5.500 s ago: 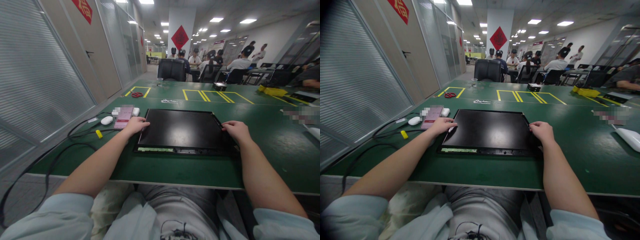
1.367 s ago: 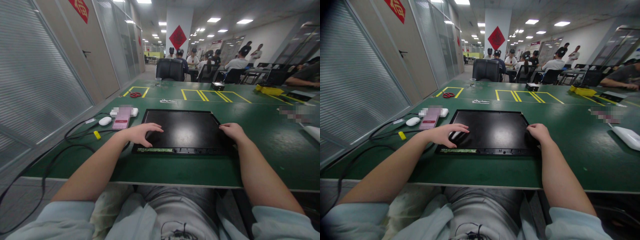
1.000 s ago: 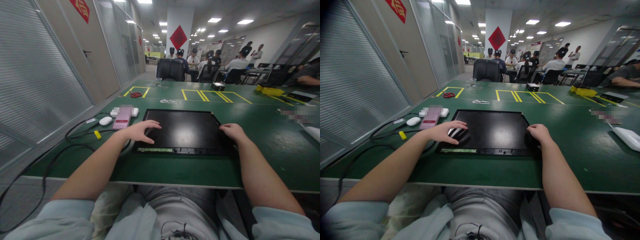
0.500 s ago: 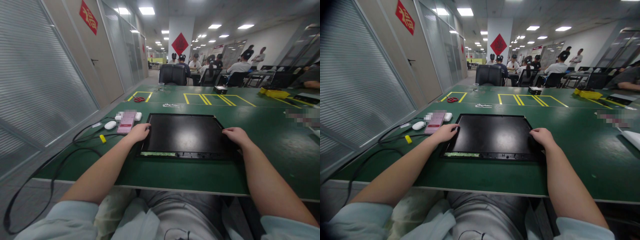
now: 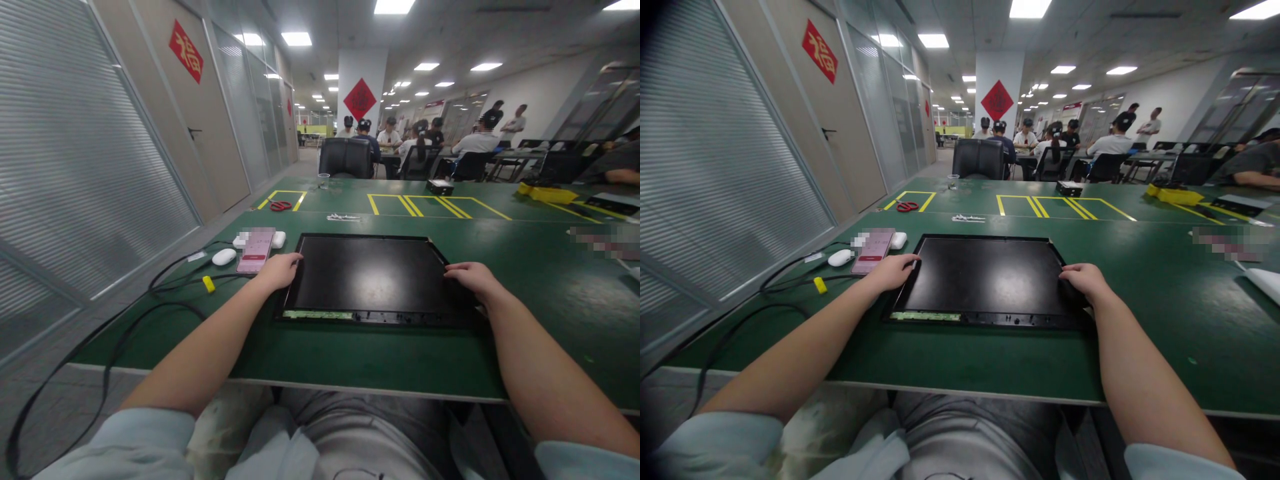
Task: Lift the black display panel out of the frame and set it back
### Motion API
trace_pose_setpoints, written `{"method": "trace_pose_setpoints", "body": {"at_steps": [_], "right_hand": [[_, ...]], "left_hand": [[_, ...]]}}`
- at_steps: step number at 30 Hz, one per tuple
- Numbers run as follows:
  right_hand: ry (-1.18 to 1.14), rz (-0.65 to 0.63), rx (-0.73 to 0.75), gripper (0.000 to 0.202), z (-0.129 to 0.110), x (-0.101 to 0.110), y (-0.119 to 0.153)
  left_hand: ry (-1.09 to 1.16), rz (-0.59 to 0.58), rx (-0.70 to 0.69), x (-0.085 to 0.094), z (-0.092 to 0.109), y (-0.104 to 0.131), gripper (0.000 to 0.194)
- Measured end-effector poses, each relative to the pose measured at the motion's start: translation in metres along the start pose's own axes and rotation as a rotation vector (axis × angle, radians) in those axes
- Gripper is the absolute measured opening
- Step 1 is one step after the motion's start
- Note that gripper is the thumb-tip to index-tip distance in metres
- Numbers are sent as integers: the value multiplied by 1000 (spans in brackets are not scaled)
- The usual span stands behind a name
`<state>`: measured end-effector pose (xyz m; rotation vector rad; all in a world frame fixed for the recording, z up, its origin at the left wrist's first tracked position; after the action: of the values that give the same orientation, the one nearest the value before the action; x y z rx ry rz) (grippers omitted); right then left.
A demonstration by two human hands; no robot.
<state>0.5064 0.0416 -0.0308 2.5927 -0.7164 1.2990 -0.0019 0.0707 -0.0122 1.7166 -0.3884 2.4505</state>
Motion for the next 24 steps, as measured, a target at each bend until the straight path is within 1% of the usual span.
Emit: {"method": "trace_pose_setpoints", "body": {"at_steps": [3,4,8,11,15,17,19,22,24], "right_hand": [[-85,-33,-106,15,4,-4,3],[-90,-26,-111,14,3,-4,3],[10,1,-39,10,1,-1,1],[84,-7,14,11,0,1,-2],[105,-24,9,14,-1,1,-2],[116,-19,5,14,-3,1,-1],[128,-12,3,13,-4,1,0],[142,-17,-11,14,-5,0,1],[143,-25,-24,16,-5,1,2]], "left_hand": [[7,-24,52,1,3,2,49],[15,-22,63,2,4,2,49],[107,19,91,6,2,2,49],[197,62,143,7,-5,0,54],[366,164,188,8,-11,-1,56],[511,213,189,9,-11,-1,55],[736,250,211,10,-10,0,54],[1096,280,289,9,-6,2,57],[1235,309,344,9,-5,3,55]]}}
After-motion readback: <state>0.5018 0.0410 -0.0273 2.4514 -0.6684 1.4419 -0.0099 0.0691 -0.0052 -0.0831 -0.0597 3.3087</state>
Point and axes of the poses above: each hand's wrist, its own y-axis away from the middle knuckle, its own x-axis out of the back of the hand, z = x × y, the point moved 6 cm from there along -y, towards the middle knuckle, and after that the axes turned 6 degrees about y, right-handed, at the moved point
